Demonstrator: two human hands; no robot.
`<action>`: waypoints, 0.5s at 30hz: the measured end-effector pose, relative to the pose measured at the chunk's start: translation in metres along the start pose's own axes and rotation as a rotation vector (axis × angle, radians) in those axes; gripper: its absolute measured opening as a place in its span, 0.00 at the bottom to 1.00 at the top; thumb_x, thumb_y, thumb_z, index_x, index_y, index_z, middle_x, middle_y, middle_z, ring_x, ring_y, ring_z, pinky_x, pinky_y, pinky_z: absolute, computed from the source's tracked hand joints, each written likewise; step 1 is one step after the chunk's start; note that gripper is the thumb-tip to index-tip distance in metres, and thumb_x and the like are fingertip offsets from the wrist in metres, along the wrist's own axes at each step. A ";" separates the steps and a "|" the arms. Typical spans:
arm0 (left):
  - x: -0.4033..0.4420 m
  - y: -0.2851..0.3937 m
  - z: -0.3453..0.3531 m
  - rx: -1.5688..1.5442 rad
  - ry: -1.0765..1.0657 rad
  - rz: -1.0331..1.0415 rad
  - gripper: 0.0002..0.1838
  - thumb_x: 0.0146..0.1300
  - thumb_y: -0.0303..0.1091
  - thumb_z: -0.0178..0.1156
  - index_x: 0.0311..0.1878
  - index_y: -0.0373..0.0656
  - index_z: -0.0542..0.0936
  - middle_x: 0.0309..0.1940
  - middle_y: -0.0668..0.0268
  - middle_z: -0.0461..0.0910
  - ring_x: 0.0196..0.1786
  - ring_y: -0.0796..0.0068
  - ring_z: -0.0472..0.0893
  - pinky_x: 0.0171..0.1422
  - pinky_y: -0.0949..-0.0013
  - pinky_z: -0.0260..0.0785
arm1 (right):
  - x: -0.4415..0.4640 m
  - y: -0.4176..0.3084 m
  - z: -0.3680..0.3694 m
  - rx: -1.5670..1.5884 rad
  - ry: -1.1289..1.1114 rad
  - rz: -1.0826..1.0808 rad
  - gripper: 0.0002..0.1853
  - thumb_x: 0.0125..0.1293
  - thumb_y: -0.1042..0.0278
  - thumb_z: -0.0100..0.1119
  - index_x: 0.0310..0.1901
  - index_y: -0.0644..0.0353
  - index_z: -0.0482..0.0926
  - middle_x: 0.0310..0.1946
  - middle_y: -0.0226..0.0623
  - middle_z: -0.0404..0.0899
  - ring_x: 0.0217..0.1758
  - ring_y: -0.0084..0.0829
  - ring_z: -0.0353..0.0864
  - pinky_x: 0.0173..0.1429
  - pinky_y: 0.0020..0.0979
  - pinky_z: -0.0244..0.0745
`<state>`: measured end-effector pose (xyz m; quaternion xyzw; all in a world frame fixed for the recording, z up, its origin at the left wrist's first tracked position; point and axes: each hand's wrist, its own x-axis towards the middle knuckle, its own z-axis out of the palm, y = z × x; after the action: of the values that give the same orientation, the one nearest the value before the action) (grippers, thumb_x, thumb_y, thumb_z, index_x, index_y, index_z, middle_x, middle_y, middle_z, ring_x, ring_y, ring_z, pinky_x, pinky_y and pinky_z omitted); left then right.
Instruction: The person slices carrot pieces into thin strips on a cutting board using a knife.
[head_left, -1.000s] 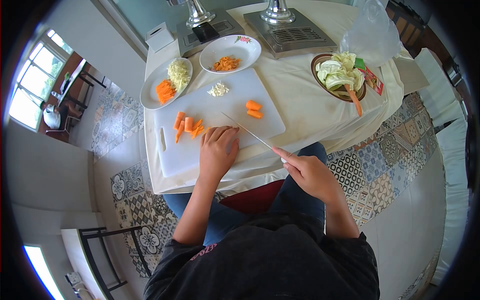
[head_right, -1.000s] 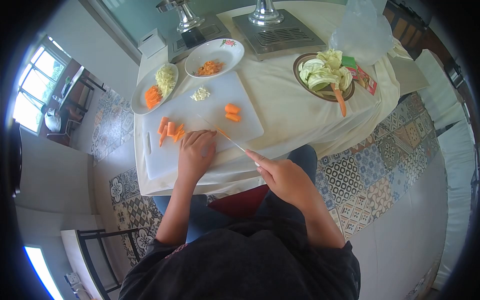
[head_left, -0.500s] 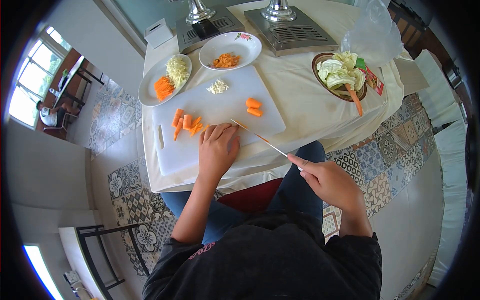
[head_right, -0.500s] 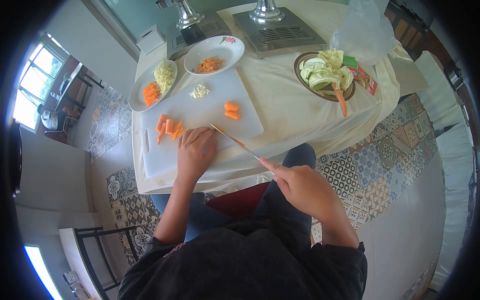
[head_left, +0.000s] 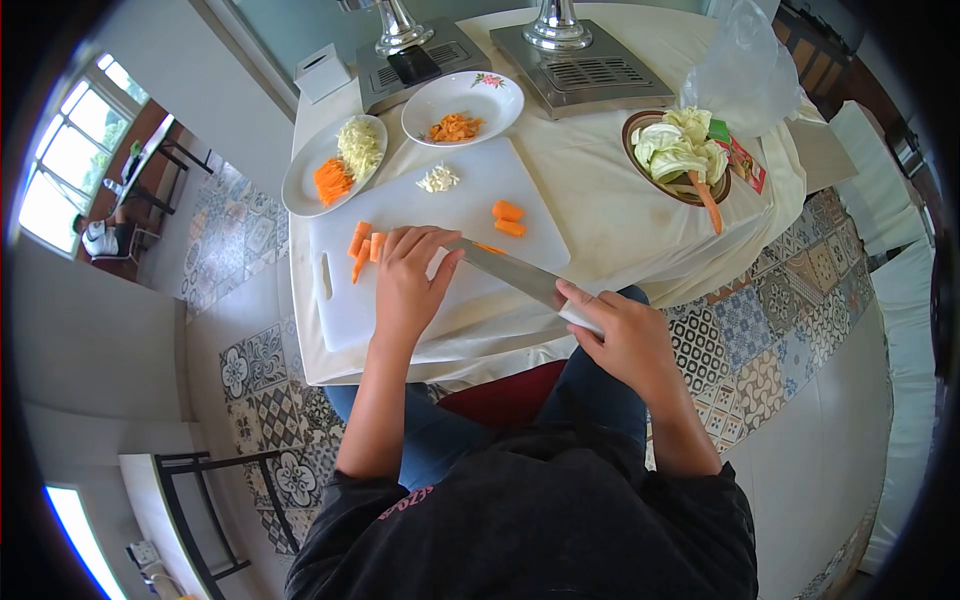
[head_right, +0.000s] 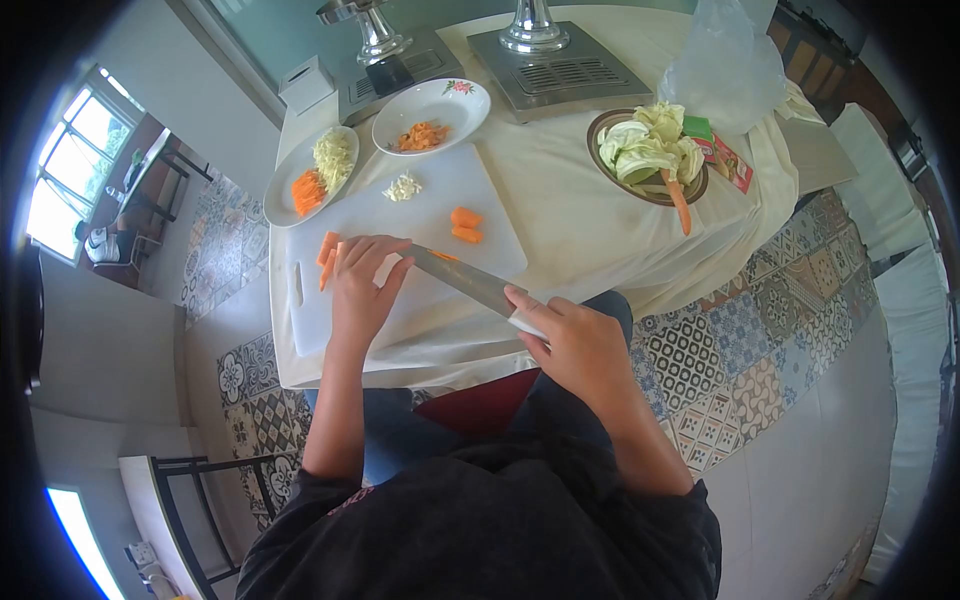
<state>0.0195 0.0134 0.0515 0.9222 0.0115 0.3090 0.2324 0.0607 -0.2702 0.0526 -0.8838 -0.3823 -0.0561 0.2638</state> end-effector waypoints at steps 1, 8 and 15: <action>0.005 0.000 0.001 -0.036 -0.056 0.042 0.09 0.61 0.30 0.68 0.45 0.46 0.87 0.44 0.67 0.87 0.51 0.61 0.80 0.61 0.58 0.69 | 0.001 0.001 0.003 -0.011 0.009 -0.012 0.33 0.59 0.66 0.71 0.68 0.38 0.78 0.27 0.32 0.78 0.29 0.38 0.81 0.34 0.37 0.78; 0.032 -0.005 0.004 0.029 -0.429 0.116 0.04 0.60 0.28 0.68 0.39 0.45 0.87 0.36 0.70 0.85 0.47 0.67 0.79 0.62 0.62 0.64 | 0.000 -0.002 0.004 -0.016 0.019 -0.059 0.33 0.57 0.66 0.72 0.67 0.38 0.78 0.27 0.31 0.77 0.30 0.37 0.82 0.35 0.37 0.79; 0.038 -0.016 0.019 -0.002 -0.300 0.087 0.01 0.61 0.29 0.68 0.35 0.46 0.87 0.31 0.71 0.84 0.44 0.68 0.78 0.61 0.62 0.65 | -0.025 -0.007 -0.029 0.018 -0.100 0.039 0.28 0.58 0.66 0.71 0.63 0.34 0.82 0.26 0.30 0.75 0.28 0.36 0.80 0.34 0.38 0.77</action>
<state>0.0634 0.0262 0.0522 0.9573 -0.0635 0.1776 0.2189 0.0412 -0.2978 0.0728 -0.8904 -0.3781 -0.0030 0.2533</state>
